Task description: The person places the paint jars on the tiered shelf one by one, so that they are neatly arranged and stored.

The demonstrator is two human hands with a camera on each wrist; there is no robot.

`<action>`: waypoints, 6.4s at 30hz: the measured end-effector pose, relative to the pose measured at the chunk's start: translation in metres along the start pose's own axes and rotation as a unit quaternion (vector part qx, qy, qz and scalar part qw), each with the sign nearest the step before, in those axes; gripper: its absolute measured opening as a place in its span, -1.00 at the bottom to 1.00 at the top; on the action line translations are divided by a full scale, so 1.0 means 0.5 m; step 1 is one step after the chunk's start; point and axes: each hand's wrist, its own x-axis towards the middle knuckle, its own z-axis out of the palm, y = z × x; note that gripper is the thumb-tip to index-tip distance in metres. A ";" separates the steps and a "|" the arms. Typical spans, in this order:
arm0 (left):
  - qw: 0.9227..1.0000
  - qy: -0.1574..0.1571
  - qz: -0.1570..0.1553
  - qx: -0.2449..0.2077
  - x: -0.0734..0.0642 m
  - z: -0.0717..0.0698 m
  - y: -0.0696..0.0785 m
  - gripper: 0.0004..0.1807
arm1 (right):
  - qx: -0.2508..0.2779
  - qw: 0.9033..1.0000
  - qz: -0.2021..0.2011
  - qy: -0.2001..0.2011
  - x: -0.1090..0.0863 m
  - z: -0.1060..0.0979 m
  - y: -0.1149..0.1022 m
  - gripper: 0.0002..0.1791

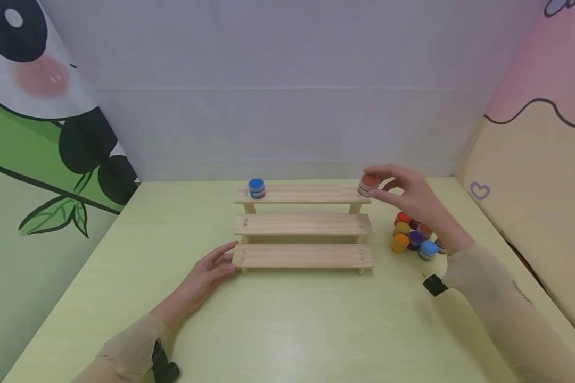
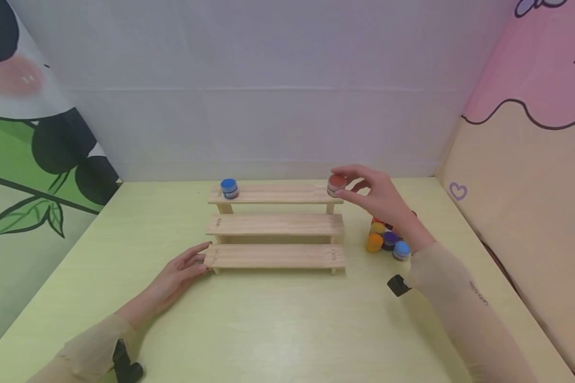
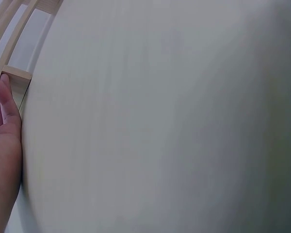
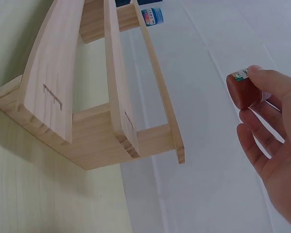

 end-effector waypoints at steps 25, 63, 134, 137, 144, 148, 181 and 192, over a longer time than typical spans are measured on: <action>1.000 0.001 0.004 -0.002 0.000 0.001 0.000 -0.28 | 0.080 0.996 0.005 -0.026 0.093 0.062 -0.093 -0.54; 1.000 -0.001 0.002 -0.002 -0.006 0.001 0.004 -0.27 | 0.202 0.971 -0.044 -0.117 0.191 0.238 -0.034 -0.56; 1.000 -0.003 0.006 -0.001 -0.004 -0.001 -0.003 -0.28 | 0.178 0.971 0.022 -0.160 0.185 0.268 -0.028 -0.52; 1.000 -0.002 0.007 0.002 -0.004 -0.001 -0.002 -0.28 | 0.181 0.970 0.025 -0.162 0.185 0.269 -0.028 -0.52; 1.000 -0.003 0.008 0.003 -0.003 -0.001 -0.002 -0.28 | 0.188 0.969 0.033 -0.159 0.184 0.271 -0.028 -0.51; 1.000 -0.002 0.005 0.004 -0.004 -0.001 -0.001 -0.28 | 0.180 0.970 0.026 -0.159 0.184 0.271 -0.027 -0.52; 1.000 -0.002 0.006 0.003 -0.004 0.000 0.004 -0.28 | 0.170 0.974 0.012 -0.148 0.184 0.263 -0.033 -0.53; 1.000 0.000 0.002 0.004 -0.003 -0.001 -0.003 -0.28 | 0.128 0.987 -0.022 -0.096 0.177 0.217 -0.046 -0.50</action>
